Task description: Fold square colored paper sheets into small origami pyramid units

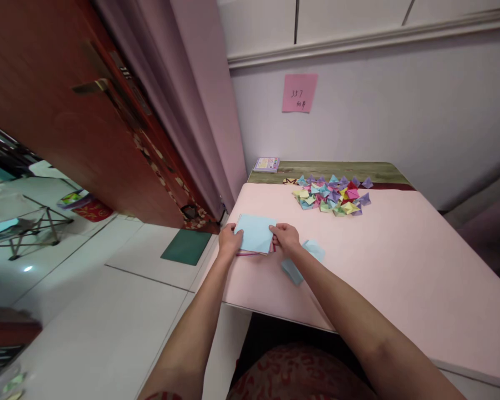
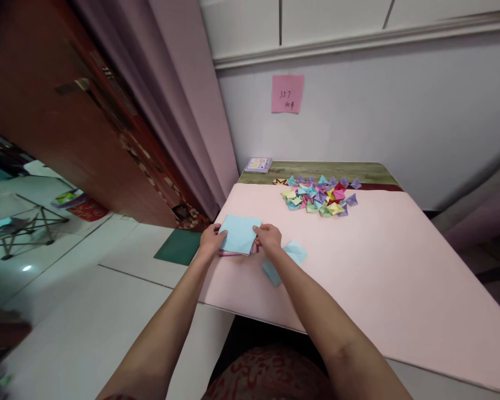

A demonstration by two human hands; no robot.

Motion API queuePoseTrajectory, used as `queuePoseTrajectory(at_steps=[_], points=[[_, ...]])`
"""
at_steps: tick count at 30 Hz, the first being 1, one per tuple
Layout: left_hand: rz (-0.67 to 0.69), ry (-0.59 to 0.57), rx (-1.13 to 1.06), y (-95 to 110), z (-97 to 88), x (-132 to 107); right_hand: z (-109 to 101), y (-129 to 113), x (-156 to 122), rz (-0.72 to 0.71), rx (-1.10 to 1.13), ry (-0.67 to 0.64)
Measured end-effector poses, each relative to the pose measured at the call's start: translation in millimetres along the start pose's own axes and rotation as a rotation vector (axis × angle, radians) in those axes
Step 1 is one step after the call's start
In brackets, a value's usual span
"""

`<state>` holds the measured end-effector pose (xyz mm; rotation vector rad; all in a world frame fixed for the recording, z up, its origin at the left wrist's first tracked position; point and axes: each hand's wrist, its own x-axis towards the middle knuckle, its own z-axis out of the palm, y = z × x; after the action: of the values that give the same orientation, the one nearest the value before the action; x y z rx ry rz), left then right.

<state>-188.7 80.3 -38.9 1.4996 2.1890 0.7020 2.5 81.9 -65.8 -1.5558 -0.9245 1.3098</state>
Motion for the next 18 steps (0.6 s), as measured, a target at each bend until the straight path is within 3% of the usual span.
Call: queuePoseTrajectory(at_steps=[5,10,18], points=[[0.016,0.007,0.044,1.3,-4.1,-9.8,3.1,-9.9,7.5,-0.099,-0.058,0.057],[0.028,0.034,0.052,-1.0,-11.0,-16.3,10.0,-20.3,20.1,-0.154,-0.164,0.031],[-0.051,0.031,-0.081,-9.3,-1.1,-9.1,-9.7,-17.0,13.0,-0.143,-0.377,0.078]])
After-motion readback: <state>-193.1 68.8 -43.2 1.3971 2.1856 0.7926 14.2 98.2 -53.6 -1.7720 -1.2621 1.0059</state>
